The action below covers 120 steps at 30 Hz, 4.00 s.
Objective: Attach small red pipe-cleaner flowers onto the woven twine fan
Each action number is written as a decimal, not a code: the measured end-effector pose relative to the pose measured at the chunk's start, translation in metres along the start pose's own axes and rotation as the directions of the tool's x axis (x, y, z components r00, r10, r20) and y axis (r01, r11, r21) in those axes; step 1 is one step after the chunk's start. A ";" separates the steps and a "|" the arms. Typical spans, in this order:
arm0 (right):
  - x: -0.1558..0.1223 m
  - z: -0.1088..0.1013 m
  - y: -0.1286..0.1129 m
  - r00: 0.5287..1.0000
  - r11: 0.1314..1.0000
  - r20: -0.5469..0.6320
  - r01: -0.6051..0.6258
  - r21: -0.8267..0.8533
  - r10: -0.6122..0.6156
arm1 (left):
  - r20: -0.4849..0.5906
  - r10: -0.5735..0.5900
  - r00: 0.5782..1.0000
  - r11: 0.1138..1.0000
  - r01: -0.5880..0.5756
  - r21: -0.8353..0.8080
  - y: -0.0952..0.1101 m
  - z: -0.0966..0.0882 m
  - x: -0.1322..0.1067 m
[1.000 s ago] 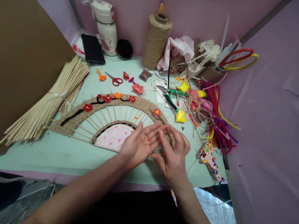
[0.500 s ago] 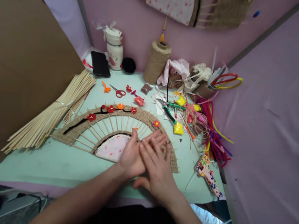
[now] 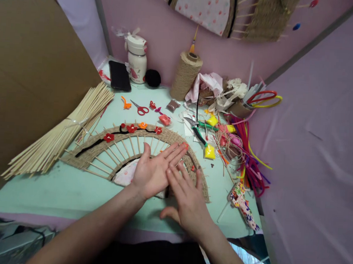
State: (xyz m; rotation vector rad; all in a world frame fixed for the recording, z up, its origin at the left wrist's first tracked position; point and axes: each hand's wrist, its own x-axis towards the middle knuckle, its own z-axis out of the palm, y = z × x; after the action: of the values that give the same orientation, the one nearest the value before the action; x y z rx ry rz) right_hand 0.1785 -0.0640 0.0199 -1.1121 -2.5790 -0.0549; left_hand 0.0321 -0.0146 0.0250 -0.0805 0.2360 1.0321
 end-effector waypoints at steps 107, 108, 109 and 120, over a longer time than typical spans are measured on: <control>0.152 0.021 0.103 0.880 0.945 -0.372 -0.210 0.250 0.294 | 0.611 0.286 0.738 -0.789 -0.180 0.587 0.126 0.008 0.107; 0.151 0.019 0.103 0.863 0.936 -0.384 -0.244 0.253 0.328 | 0.611 0.281 0.741 -0.805 -0.164 0.569 0.122 0.009 0.107; 0.150 0.018 0.104 0.850 0.927 -0.387 -0.271 0.258 0.356 | 0.608 0.275 0.745 -0.822 -0.146 0.551 0.119 0.011 0.106; 0.141 0.018 0.110 0.808 0.817 -0.228 -0.448 0.363 0.544 | 0.531 0.256 0.808 -0.926 0.047 0.376 0.089 0.025 0.095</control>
State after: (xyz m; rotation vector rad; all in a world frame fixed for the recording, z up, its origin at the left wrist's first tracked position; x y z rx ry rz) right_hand 0.1616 0.1141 0.0370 -1.4869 -1.8596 0.2457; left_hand 0.0066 0.1152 0.0310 2.4439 1.7293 0.7270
